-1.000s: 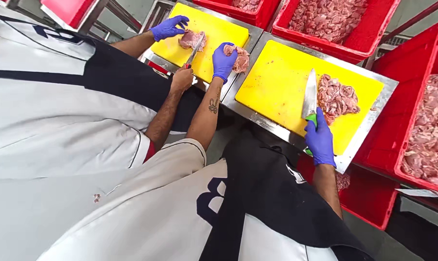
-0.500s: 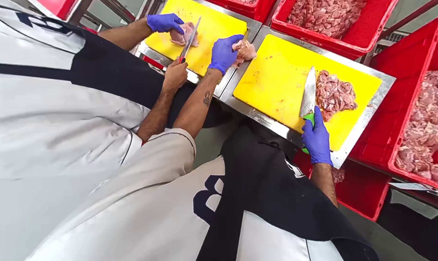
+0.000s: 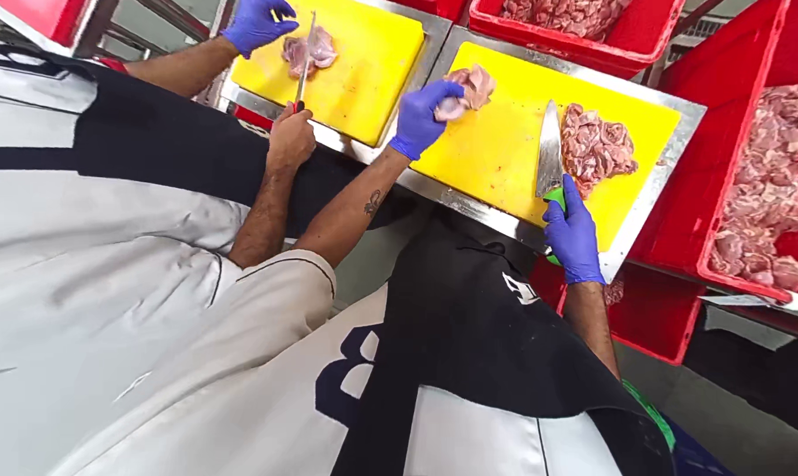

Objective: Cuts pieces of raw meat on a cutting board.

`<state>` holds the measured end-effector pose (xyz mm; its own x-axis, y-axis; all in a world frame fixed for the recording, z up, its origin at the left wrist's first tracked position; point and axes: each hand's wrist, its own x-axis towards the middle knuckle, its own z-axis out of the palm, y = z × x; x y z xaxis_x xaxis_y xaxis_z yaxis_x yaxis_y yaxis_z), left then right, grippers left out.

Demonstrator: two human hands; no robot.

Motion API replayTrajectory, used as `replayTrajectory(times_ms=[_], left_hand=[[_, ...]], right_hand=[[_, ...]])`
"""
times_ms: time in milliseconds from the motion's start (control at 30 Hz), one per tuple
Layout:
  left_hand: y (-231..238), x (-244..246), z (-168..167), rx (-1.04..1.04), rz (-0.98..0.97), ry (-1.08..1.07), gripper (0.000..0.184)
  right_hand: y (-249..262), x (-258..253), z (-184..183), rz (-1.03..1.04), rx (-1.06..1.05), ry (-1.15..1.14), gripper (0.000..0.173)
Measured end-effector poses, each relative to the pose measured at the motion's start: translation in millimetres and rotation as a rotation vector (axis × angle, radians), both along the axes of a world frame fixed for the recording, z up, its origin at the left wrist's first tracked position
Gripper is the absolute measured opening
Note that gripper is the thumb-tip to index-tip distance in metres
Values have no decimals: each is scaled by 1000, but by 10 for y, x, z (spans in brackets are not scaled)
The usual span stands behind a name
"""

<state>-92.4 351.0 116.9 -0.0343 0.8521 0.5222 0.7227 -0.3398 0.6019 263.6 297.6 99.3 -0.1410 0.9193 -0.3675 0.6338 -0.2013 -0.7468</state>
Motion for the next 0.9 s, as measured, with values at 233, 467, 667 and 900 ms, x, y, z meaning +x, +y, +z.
replayTrajectory(times_ms=[233,467,667,900], left_hand=[[-248,233,-429,-388,-175,237,21],[-251,107,-110,-361,-114,254,24],[-251,88,156,-199,45,143,16],[-486,129,312,-552,-116,330,19]], right_hand=[[-134,-95,368,286,189,17,52],[-188,-159,117,363,251,-360,53],[-360,-226,63,322,212,-370,52],[-387,-253,89,269,180,-370,53]])
